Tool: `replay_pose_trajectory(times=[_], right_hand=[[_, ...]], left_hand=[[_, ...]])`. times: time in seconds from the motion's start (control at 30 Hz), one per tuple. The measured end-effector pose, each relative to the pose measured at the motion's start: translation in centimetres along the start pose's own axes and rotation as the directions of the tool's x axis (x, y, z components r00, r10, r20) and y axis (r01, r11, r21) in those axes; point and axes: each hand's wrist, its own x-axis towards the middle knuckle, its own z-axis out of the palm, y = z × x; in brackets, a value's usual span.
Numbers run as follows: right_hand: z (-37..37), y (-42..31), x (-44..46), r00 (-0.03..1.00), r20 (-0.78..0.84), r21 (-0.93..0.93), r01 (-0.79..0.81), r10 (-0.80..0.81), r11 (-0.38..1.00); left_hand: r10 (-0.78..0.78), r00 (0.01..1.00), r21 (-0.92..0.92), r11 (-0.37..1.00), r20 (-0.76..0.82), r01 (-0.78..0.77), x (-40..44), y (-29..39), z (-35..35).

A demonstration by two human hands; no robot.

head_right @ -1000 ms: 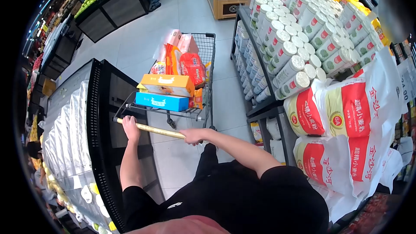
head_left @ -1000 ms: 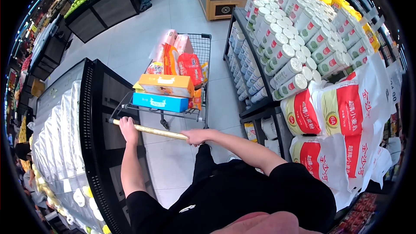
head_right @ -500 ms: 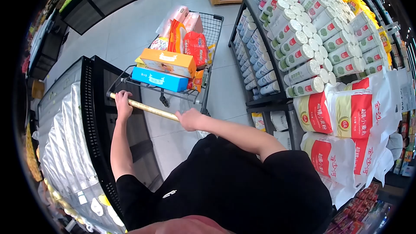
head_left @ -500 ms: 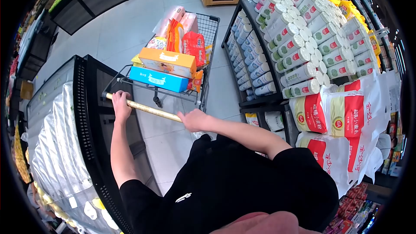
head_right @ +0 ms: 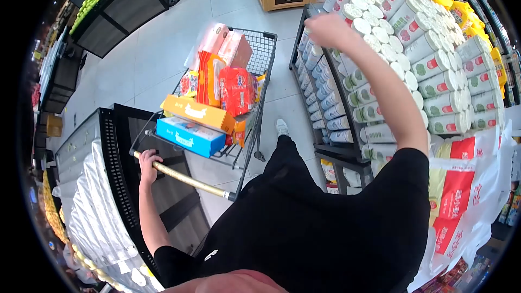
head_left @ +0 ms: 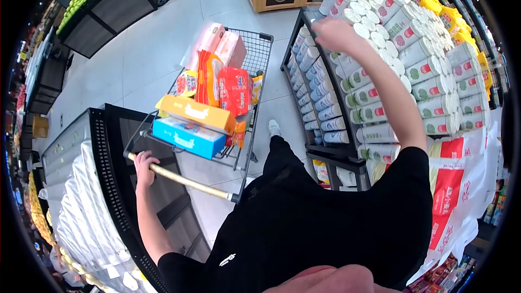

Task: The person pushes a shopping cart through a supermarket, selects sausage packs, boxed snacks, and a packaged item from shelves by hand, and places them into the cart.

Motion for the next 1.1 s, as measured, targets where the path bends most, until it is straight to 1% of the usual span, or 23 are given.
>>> replay_pose_trajectory(times=[0.03,0.07,0.13,0.17,0.2,0.23,0.27,0.33,0.4,0.43,0.47,0.5,0.53,0.57,0.63,0.7,0.77,0.83,0.87,0.93,0.97,1.07,1.1], right_hand=[[0.4,3.8,1.6,0.995,0.008,-0.111,-0.101,0.102,0.989],[2.1,7.7,3.0,0.996,0.020,-0.249,-0.082,0.089,0.965],[3.8,12.5,6.2,0.975,0.158,-0.255,-0.111,0.155,0.960],[5.6,14.0,7.5,0.973,0.183,-0.235,-0.097,0.142,0.967],[7.4,15.0,8.6,0.947,0.291,-0.330,-0.033,0.135,0.944],[8.9,15.8,9.9,0.911,0.392,-0.417,0.053,0.126,0.908],[9.4,15.8,10.3,0.906,0.412,-0.397,0.079,0.100,0.914],[9.1,14.4,10.6,0.812,0.559,-0.485,0.157,0.167,0.861],[11.6,14.9,11.3,0.742,0.644,-0.491,0.213,0.188,0.845],[13.1,15.7,11.4,0.774,0.612,-0.498,0.222,0.159,0.838],[14.3,16.4,11.4,0.805,0.580,-0.504,0.231,0.128,0.832],[14.3,16.7,11.7,0.808,0.580,-0.505,0.257,0.103,0.824],[14.1,16.7,12.0,0.786,0.603,-0.490,0.230,0.137,0.841],[13.9,16.6,12.1,0.762,0.625,-0.477,0.201,0.170,0.855],[14.3,17.3,11.4,0.767,0.632,-0.448,0.250,0.107,0.859],[16.4,18.7,12.0,0.719,0.689,-0.391,0.258,0.095,0.883],[16.8,19.1,11.7,0.704,0.709,-0.354,0.305,0.041,0.884],[16.7,19.0,12.5,0.625,0.778,-0.348,0.344,0.064,0.872],[16.0,17.8,12.8,0.622,0.781,-0.356,0.384,0.047,0.852],[13.4,15.0,13.0,0.473,0.862,-0.367,0.338,0.180,0.867],[13.4,15.3,12.9,0.479,0.860,-0.379,0.367,0.177,0.849],[13.5,16.2,12.2,0.494,0.860,-0.338,0.366,0.126,0.867],[13.0,15.8,12.2,0.475,0.869,-0.339,0.376,0.134,0.863]], left_hand=[[-0.149,0.987,-0.060,0.986,0.063,0.153,0.9,0.5,-0.7],[-0.153,0.987,-0.186,0.970,0.045,0.159,0.8,-0.2,-0.3],[-0.381,0.925,-0.381,0.852,0.022,0.360,1.8,2.3,-1.0],[-0.488,0.873,-0.392,0.804,-0.007,0.446,2.3,3.6,-0.9],[-0.588,0.808,-0.403,0.749,-0.037,0.526,3.0,5.3,-0.8],[-0.638,0.763,-0.413,0.726,-0.105,0.550,3.6,7.9,-0.3],[-0.643,0.749,-0.425,0.730,-0.160,0.536,3.6,9.4,0.9],[-0.611,0.755,-0.311,0.784,-0.237,0.537,4.3,14.4,2.5],[-0.652,0.722,-0.214,0.758,-0.233,0.616,3.4,16.4,4.9],[-0.678,0.705,-0.157,0.735,-0.207,0.660,2.8,16.4,6.5],[-0.691,0.684,-0.028,0.708,-0.234,0.706,1.7,16.4,7.9],[-0.661,0.702,0.047,0.718,-0.267,0.694,1.7,16.9,8.2],[-0.630,0.717,0.121,0.720,-0.299,0.683,1.8,17.6,8.5],[-0.652,0.693,0.126,0.694,-0.307,0.709,2.3,18.3,8.5],[-0.667,0.658,0.120,0.664,-0.350,0.738,3.4,19.4,8.3],[-0.660,0.644,0.100,0.664,-0.386,0.741,3.0,19.5,8.0],[-0.666,0.633,0.061,0.668,-0.394,0.741,2.3,19.5,8.3],[-0.680,0.617,0.036,0.660,-0.396,0.750,1.9,19.8,8.4],[-0.688,0.611,0.029,0.654,-0.392,0.756,1.7,20.0,8.4],[-0.671,0.612,0.013,0.669,-0.418,0.743,1.3,19.8,8.8],[-0.688,0.600,-0.010,0.660,-0.408,0.751,1.1,19.9,8.8],[-0.690,0.589,-0.046,0.665,-0.421,0.746,0.8,20.2,8.7],[-0.684,0.590,-0.045,0.669,-0.430,0.742,0.5,20.4,9.0]])
